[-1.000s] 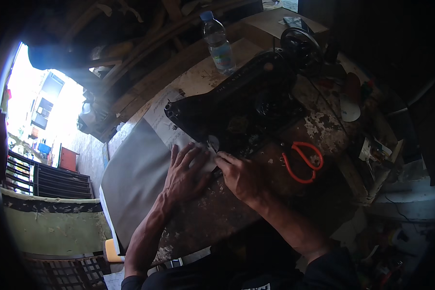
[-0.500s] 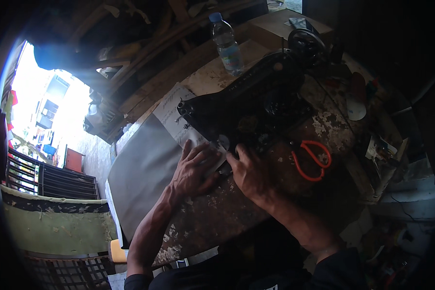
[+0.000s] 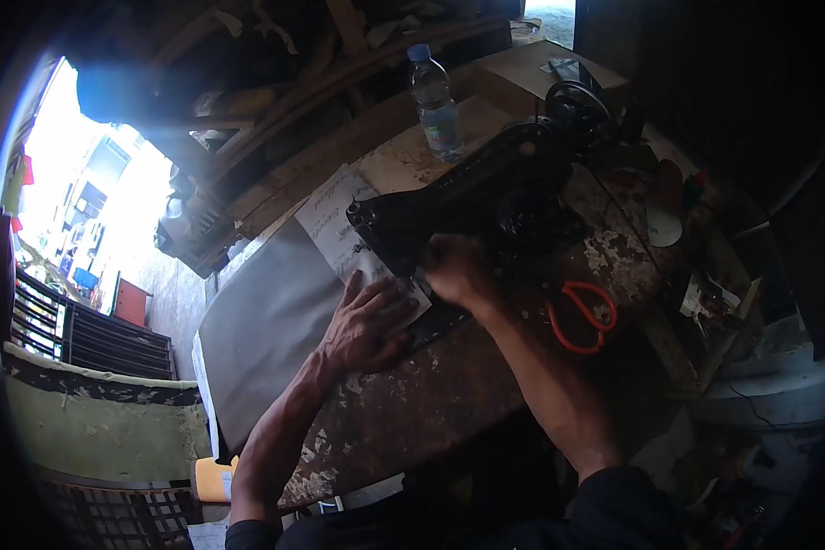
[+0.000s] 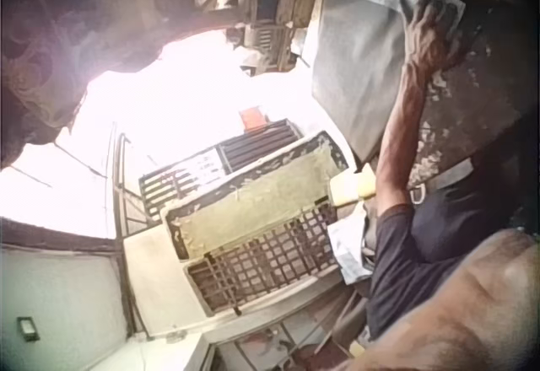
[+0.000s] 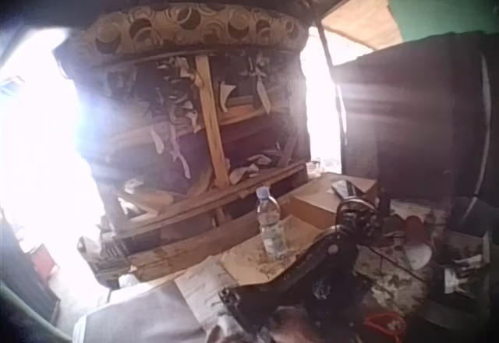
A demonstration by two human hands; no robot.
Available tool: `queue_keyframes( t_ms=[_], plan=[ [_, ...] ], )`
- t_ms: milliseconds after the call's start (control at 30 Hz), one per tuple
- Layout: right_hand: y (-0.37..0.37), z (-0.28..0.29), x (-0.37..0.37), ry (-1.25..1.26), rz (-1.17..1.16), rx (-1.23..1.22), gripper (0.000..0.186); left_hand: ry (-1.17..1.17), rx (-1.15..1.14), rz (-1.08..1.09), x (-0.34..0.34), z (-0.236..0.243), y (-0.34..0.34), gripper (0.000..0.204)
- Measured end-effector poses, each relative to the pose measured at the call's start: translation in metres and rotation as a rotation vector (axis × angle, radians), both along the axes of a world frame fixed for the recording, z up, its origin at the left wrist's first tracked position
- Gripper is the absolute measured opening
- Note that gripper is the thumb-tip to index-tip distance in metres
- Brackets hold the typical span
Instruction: The person gathers fabric pieces, trims them with scissors, aligns the fabric with a pattern over a cushion, and sews the pieces together using a sewing machine.
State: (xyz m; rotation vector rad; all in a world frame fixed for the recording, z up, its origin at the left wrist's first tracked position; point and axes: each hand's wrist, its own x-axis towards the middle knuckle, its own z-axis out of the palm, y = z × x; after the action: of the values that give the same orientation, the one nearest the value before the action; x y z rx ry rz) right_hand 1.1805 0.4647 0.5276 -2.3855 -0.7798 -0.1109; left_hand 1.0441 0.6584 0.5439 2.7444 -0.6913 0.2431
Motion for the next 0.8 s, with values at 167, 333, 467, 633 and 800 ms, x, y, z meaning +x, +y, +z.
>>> queue_keyframes(
  t_ms=[167, 333, 467, 633, 800],
  plan=[
    [0.028, 0.006, 0.036, 0.124, 0.43, 0.505, 0.03, -0.046, 0.015, -0.008, -0.001, 0.0, 0.006, 0.047],
    [0.045, -0.009, 0.033, 0.546, 0.647, 0.907, 0.043, -0.008, 0.005, -0.016, 0.007, -0.003, 0.017, 0.048],
    [0.043, -0.008, 0.027, 0.501, 0.628, 0.872, 0.044, 0.058, 0.039, -0.063, 0.011, -0.001, 0.035, 0.052],
    [0.042, -0.021, 0.032, 0.524, 0.594, 0.891, 0.034, -0.004, -0.047, -0.064, 0.019, -0.005, 0.035, 0.046],
    [0.043, -0.025, 0.036, 0.908, 0.668, 1.154, 0.039, 0.053, -0.038, -0.044, 0.013, -0.004, 0.025, 0.048]
  ],
)
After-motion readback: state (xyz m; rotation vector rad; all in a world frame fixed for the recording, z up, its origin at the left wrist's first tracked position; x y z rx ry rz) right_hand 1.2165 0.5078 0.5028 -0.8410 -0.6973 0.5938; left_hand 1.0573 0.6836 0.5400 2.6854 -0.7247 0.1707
